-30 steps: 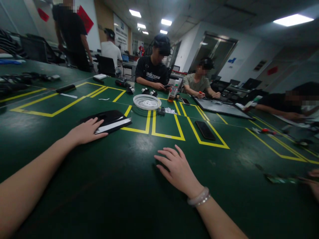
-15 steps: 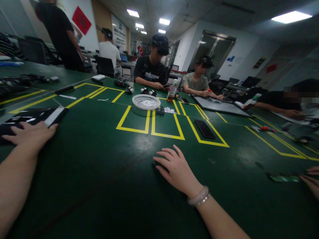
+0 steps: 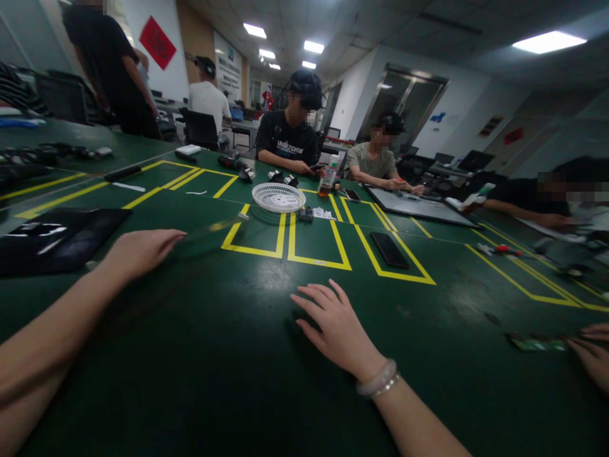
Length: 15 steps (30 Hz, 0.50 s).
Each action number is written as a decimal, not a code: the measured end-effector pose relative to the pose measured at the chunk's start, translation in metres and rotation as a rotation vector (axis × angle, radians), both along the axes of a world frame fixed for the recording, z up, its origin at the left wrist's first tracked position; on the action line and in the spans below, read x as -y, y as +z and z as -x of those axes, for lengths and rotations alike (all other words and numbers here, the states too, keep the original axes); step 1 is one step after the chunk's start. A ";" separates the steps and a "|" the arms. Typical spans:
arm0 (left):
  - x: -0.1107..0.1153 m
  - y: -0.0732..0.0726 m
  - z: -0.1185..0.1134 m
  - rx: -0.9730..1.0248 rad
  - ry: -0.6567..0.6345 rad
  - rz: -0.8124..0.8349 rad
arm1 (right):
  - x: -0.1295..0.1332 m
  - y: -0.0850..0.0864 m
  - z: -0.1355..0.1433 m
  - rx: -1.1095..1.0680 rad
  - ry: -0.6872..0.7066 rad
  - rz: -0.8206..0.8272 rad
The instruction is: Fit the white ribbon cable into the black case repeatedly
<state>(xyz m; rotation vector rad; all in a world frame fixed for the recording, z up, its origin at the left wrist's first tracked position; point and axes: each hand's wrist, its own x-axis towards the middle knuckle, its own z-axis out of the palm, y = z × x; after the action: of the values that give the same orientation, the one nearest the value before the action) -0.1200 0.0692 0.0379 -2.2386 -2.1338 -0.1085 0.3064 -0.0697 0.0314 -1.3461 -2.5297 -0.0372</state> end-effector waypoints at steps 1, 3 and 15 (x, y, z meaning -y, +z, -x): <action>0.003 0.000 -0.017 -0.015 -0.150 -0.018 | 0.000 -0.001 0.000 -0.003 -0.003 -0.011; 0.014 -0.003 -0.052 -0.036 -0.466 -0.061 | -0.001 -0.002 0.001 -0.003 -0.010 -0.030; 0.080 -0.018 -0.139 0.057 -1.276 -0.361 | -0.001 0.002 -0.002 -0.004 -0.064 -0.140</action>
<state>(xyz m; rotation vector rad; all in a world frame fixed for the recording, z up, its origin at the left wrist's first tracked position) 0.0187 -0.0104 0.0198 -2.8751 -0.3233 -0.5209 0.3086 -0.0686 0.0336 -1.3690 -2.4304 -0.2195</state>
